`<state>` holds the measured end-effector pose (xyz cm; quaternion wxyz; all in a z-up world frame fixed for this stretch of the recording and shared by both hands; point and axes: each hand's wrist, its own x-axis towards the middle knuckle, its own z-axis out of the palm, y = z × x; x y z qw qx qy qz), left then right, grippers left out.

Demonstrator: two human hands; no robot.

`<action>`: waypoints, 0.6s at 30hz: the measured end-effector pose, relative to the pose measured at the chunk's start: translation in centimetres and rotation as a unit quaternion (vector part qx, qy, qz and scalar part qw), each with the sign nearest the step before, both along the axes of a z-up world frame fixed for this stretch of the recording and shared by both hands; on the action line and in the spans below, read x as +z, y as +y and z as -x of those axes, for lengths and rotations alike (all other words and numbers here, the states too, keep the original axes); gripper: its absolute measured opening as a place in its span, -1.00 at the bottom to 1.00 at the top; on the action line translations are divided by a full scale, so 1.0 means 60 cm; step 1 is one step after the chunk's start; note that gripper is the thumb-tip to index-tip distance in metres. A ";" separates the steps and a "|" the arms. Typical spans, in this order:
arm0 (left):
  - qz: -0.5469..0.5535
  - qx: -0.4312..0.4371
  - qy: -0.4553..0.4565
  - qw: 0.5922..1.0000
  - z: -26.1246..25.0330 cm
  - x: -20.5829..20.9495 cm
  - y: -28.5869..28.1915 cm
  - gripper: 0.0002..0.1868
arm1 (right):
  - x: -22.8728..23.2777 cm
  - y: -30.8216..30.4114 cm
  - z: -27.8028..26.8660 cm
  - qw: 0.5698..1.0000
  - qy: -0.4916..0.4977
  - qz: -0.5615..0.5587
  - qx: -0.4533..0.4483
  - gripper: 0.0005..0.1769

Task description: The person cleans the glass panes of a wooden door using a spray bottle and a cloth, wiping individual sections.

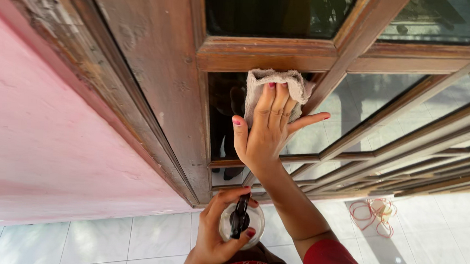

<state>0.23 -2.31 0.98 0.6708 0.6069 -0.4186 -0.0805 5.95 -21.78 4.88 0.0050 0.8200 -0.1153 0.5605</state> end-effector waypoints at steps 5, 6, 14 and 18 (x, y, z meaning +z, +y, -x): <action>0.016 0.004 0.016 1.000 -0.006 0.001 0.020 -0.33 | -0.051 0.046 -0.025 0.993 0.086 0.066 0.035 -0.11; 0.014 0.010 0.006 1.000 -0.007 -0.001 0.021 -0.33 | -0.085 0.054 -0.026 0.984 0.154 0.081 0.048 -0.07; -0.012 0.034 0.053 0.998 -0.005 -0.002 0.029 -0.35 | -0.416 0.063 0.024 0.955 0.292 -0.007 0.053 -0.15; 0.009 0.042 0.013 0.999 -0.008 -0.007 0.013 -0.34 | -0.447 0.030 0.023 0.976 0.209 0.044 0.038 -0.32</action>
